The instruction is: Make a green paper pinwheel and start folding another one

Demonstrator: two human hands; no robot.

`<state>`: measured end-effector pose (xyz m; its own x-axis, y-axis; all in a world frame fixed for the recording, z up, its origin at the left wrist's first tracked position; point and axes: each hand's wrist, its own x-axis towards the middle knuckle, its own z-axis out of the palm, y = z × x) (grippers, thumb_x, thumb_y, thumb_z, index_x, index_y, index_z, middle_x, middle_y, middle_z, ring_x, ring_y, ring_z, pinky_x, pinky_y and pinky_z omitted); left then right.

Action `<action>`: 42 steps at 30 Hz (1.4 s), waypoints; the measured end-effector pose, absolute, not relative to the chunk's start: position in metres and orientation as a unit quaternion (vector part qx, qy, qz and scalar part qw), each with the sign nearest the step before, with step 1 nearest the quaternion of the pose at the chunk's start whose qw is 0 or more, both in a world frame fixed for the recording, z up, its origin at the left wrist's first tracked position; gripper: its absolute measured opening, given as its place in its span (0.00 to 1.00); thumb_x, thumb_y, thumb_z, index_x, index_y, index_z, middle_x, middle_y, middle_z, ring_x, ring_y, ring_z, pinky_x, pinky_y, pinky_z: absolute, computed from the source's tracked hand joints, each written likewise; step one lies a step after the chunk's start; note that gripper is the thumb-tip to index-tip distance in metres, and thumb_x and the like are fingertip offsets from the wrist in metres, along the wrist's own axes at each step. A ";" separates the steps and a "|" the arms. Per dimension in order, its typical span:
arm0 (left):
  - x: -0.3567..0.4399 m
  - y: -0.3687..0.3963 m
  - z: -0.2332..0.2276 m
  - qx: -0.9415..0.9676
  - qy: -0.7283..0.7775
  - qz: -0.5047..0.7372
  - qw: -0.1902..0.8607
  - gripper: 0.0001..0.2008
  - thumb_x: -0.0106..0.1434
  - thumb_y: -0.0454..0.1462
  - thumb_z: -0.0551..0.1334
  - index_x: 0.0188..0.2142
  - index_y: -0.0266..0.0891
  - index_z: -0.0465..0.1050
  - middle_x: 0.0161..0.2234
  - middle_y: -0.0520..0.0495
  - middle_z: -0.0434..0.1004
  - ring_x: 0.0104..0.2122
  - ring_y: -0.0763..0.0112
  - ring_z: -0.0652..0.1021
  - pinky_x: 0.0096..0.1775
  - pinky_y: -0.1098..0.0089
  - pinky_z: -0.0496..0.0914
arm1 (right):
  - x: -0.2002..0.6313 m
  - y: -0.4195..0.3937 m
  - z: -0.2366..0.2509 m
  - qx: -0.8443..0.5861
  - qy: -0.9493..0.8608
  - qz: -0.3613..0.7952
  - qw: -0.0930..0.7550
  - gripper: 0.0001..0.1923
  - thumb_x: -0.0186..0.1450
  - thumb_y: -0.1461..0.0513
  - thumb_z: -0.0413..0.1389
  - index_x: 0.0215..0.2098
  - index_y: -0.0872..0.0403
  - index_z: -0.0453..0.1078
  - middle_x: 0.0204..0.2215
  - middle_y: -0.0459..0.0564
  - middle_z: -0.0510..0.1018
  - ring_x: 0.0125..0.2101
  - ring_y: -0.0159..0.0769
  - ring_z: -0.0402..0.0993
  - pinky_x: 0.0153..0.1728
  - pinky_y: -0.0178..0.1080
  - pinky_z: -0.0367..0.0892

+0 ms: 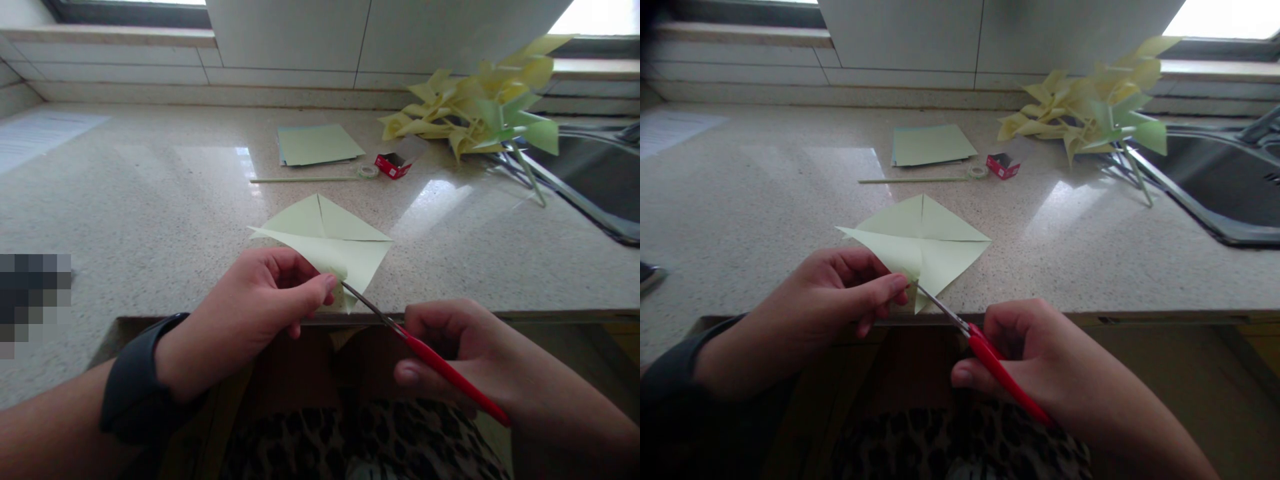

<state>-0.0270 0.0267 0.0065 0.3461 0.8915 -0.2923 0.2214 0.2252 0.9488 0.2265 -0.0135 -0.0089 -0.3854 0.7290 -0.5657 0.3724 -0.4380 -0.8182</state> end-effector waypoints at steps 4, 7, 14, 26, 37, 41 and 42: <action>-0.026 0.027 0.007 0.542 0.493 0.295 0.614 0.13 0.63 0.45 0.68 0.30 0.38 0.78 0.25 0.55 0.77 0.18 0.83 0.70 0.20 0.81 0.64 | 0.225 -0.013 -0.006 -0.537 -0.506 0.661 0.134 0.24 0.50 0.49 0.72 0.23 0.54 0.66 0.18 0.39 0.63 0.19 0.25 0.54 0.18 0.30 0.48; -0.027 0.027 0.007 0.542 0.491 0.294 0.615 0.13 0.63 0.45 0.68 0.30 0.38 0.78 0.24 0.56 0.76 0.18 0.84 0.70 0.20 0.82 0.64 | 0.223 -0.013 -0.003 -0.536 -0.495 0.670 0.138 0.24 0.49 0.49 0.72 0.23 0.54 0.66 0.18 0.40 0.65 0.19 0.25 0.56 0.18 0.30 0.49; -0.027 0.027 0.006 0.547 0.492 0.292 0.611 0.13 0.63 0.45 0.68 0.30 0.38 0.78 0.24 0.56 0.77 0.17 0.84 0.70 0.20 0.82 0.63 | 0.222 -0.012 -0.003 -0.538 -0.487 0.673 0.143 0.23 0.50 0.50 0.73 0.23 0.54 0.67 0.16 0.40 0.65 0.17 0.24 0.57 0.16 0.29 0.49; -0.026 0.026 0.006 0.541 0.492 0.300 0.612 0.12 0.63 0.45 0.68 0.29 0.39 0.78 0.24 0.56 0.77 0.17 0.84 0.70 0.20 0.82 0.64 | 0.220 -0.011 -0.006 -0.541 -0.495 0.664 0.151 0.23 0.49 0.50 0.73 0.22 0.55 0.66 0.18 0.40 0.64 0.19 0.25 0.55 0.18 0.29 0.49; -0.026 0.026 0.006 0.538 0.492 0.306 0.612 0.11 0.63 0.44 0.69 0.29 0.39 0.79 0.24 0.55 0.77 0.16 0.84 0.70 0.19 0.82 0.64 | 0.222 -0.014 -0.010 -0.542 -0.491 0.661 0.167 0.22 0.49 0.50 0.73 0.21 0.54 0.67 0.16 0.39 0.63 0.17 0.24 0.54 0.15 0.29 0.47; -0.026 0.026 0.006 0.540 0.492 0.304 0.612 0.11 0.63 0.44 0.68 0.29 0.40 0.79 0.24 0.55 0.77 0.16 0.83 0.70 0.19 0.83 0.64 | 0.223 -0.014 -0.012 -0.544 -0.494 0.655 0.178 0.22 0.49 0.51 0.73 0.21 0.53 0.67 0.15 0.39 0.64 0.16 0.24 0.54 0.14 0.28 0.46; -0.027 0.026 0.005 0.541 0.493 0.303 0.611 0.11 0.63 0.44 0.68 0.29 0.40 0.79 0.24 0.55 0.78 0.16 0.83 0.71 0.19 0.83 0.64 | 0.223 -0.014 -0.012 -0.543 -0.495 0.654 0.176 0.22 0.49 0.51 0.72 0.21 0.53 0.67 0.15 0.40 0.64 0.16 0.24 0.55 0.14 0.28 0.47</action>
